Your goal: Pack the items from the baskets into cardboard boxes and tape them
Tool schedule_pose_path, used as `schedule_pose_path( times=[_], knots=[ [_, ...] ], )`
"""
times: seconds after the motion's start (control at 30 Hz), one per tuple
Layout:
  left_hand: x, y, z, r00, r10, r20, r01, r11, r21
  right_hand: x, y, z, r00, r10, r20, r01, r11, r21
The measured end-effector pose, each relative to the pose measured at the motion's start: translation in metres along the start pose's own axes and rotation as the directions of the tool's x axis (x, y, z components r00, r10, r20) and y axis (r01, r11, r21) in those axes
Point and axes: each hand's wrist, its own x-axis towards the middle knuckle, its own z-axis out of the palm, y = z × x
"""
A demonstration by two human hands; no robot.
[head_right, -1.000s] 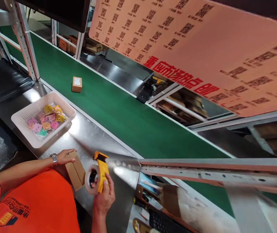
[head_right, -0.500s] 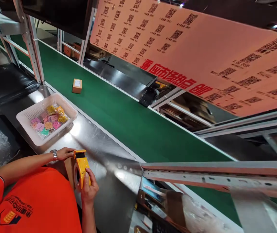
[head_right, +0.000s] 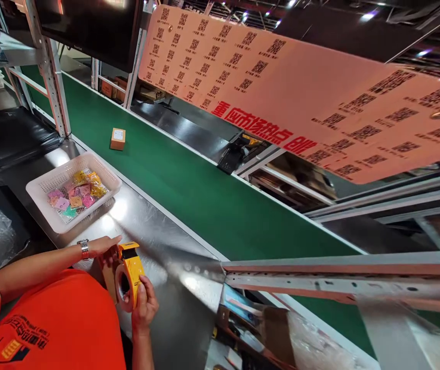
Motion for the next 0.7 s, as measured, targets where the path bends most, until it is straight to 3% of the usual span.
schedule_pose_path(
  times=[0.13,0.23,0.3,0.47,0.6,0.7],
  knots=[
    [-0.004,0.003,0.008,0.996,0.039,-0.078,-0.044,0.997,-0.064,-0.001,0.010,-0.004,0.996,-0.083,0.029,0.086,0.991,-0.107],
    [-0.005,0.004,0.004,0.990,0.057,-0.132,-0.056,0.998,0.010,0.000,0.010,-0.003,0.985,-0.169,0.033,0.173,0.969,-0.175],
    [-0.005,0.003,-0.003,0.979,0.100,-0.178,-0.080,0.990,0.120,0.001,0.001,0.000,0.983,-0.165,0.078,0.178,0.964,-0.200],
    [0.001,-0.009,-0.032,0.891,0.288,-0.350,-0.134,0.905,0.405,-0.004,-0.041,0.008,0.963,-0.037,0.266,0.112,0.956,-0.272],
    [0.010,-0.028,-0.053,0.862,0.298,-0.409,-0.102,0.894,0.437,-0.011,-0.064,0.011,0.950,0.126,0.284,-0.032,0.948,-0.316],
    [0.018,-0.044,-0.053,0.864,0.282,-0.417,-0.079,0.895,0.440,-0.013,-0.067,0.014,0.940,0.183,0.287,-0.083,0.941,-0.327]
  ],
)
